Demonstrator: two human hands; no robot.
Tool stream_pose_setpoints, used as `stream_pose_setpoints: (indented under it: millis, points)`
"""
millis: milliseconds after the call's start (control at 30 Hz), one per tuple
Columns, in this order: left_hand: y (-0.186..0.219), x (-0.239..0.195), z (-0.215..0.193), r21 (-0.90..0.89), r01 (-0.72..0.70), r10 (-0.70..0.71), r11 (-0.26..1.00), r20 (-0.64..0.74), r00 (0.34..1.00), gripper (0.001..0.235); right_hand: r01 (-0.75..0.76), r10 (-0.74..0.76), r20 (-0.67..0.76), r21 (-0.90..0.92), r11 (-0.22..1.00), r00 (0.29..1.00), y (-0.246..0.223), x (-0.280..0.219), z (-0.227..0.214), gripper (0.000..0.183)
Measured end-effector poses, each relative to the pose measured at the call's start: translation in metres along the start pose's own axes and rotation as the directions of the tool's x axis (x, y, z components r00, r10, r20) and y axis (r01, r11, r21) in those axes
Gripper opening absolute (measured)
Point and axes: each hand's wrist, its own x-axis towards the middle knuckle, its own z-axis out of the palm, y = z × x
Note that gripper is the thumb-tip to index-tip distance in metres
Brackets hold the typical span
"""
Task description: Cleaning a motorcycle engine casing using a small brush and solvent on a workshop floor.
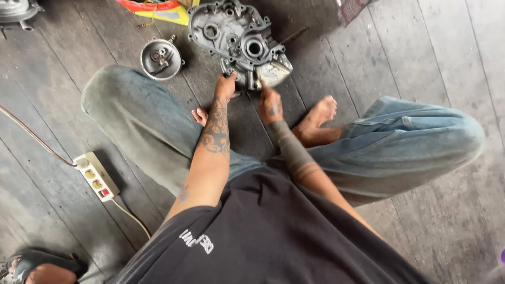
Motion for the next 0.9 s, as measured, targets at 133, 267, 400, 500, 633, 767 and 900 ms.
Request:
stream_pose_setpoints:
  millis: [133,267,400,500,633,767,900]
  points:
    - [0.001,-0.014,-0.002,-0.035,0.018,-0.019,0.999,-0.015,1.000,0.084,-0.043,0.056,0.072,-0.168,0.985,0.996,0.018,-0.009,-0.016,0.054]
    - [-0.007,0.009,-0.007,-0.058,0.007,-0.007,0.998,0.003,1.000,0.084,-0.055,0.072,0.096,-0.162,0.985,0.993,0.008,0.015,-0.039,0.052]
    - [0.003,-0.026,-0.006,-0.113,0.044,-0.045,0.993,-0.010,0.999,0.089,-0.091,0.122,0.124,-0.229,0.969,0.985,0.022,0.010,-0.045,0.049]
    - [0.022,-0.052,-0.015,-0.113,0.036,-0.037,0.993,-0.010,0.999,0.082,-0.081,0.111,0.082,-0.301,0.950,0.990,0.043,0.041,-0.036,0.053]
    - [0.020,-0.044,-0.019,-0.087,0.029,-0.027,0.996,0.016,0.999,0.088,-0.237,0.243,0.057,-0.098,0.967,0.968,0.041,0.066,-0.030,0.046]
    - [-0.020,0.009,-0.016,-0.103,0.020,-0.016,0.994,0.036,0.999,0.092,-0.352,0.354,0.040,-0.040,0.935,0.935,0.111,0.106,0.013,0.039]
    - [0.002,-0.009,-0.017,-0.043,0.006,-0.004,0.999,0.055,0.998,0.091,-0.343,0.335,0.073,0.216,0.914,0.939,0.076,0.074,0.001,0.047]
